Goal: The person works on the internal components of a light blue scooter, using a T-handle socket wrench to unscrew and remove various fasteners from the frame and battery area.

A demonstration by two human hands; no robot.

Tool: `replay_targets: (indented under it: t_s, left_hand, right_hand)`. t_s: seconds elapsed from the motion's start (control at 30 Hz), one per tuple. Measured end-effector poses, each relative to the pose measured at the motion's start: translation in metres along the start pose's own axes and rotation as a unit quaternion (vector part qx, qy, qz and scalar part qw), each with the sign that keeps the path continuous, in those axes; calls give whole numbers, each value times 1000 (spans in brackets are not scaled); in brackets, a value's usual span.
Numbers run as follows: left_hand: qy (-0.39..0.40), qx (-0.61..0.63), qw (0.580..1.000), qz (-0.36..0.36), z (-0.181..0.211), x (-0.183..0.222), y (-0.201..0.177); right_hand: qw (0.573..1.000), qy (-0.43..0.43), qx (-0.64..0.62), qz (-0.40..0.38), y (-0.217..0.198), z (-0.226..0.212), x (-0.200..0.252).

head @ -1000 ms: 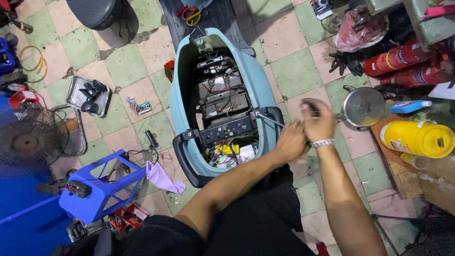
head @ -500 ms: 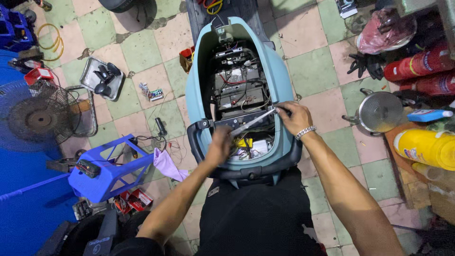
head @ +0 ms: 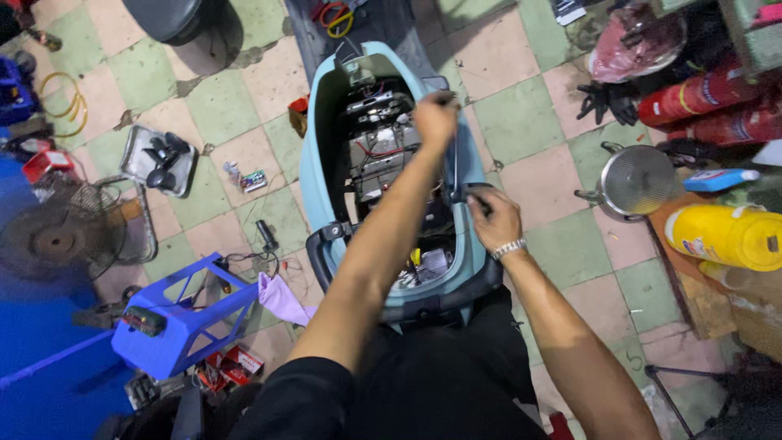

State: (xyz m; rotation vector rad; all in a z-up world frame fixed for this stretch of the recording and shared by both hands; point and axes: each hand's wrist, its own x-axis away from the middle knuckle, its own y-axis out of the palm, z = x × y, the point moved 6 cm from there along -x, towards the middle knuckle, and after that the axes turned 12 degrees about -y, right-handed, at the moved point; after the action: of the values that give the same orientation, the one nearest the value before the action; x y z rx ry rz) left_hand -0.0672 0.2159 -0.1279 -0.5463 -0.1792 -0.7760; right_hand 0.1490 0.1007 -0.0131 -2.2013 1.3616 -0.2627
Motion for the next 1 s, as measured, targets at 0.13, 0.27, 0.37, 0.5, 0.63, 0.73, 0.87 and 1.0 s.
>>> replay_targets:
  t_s: [0.13,0.27,0.37,0.5,0.63,0.73,0.87,1.0]
  left_hand:
    - [105,-115,987,-25,45,77,59]
    - [139,-222,950,-169,45,169,111]
    - [315,-241,895,-202,29,271,81]
    - [458,-246,804,-290,-6,328,-19]
    - [435,-262,793,-336,-26,321,-103]
    - [392,-281,780,-399,-32,311,-146]
    - [398,-254,780,-412,-34,301,-173]
    - [337,-289,778,-444,-70,267,-190]
  right_hand:
    - [973,67,-25,221,-60,31,14]
    - [948,-10,22,318,-130,41,5]
    - [951,54,-36,301,-141,49,-13]
    - [999,-38,32,-8,-70,16,-34]
    - [990,-67,11,-126,0,-6,-35]
    - [984,-87,11,-155,17,-8,-29]
    - [983,-94,15,-156,18,-7,-28]
    - [981,-110,19,-159,16,-13,-31]
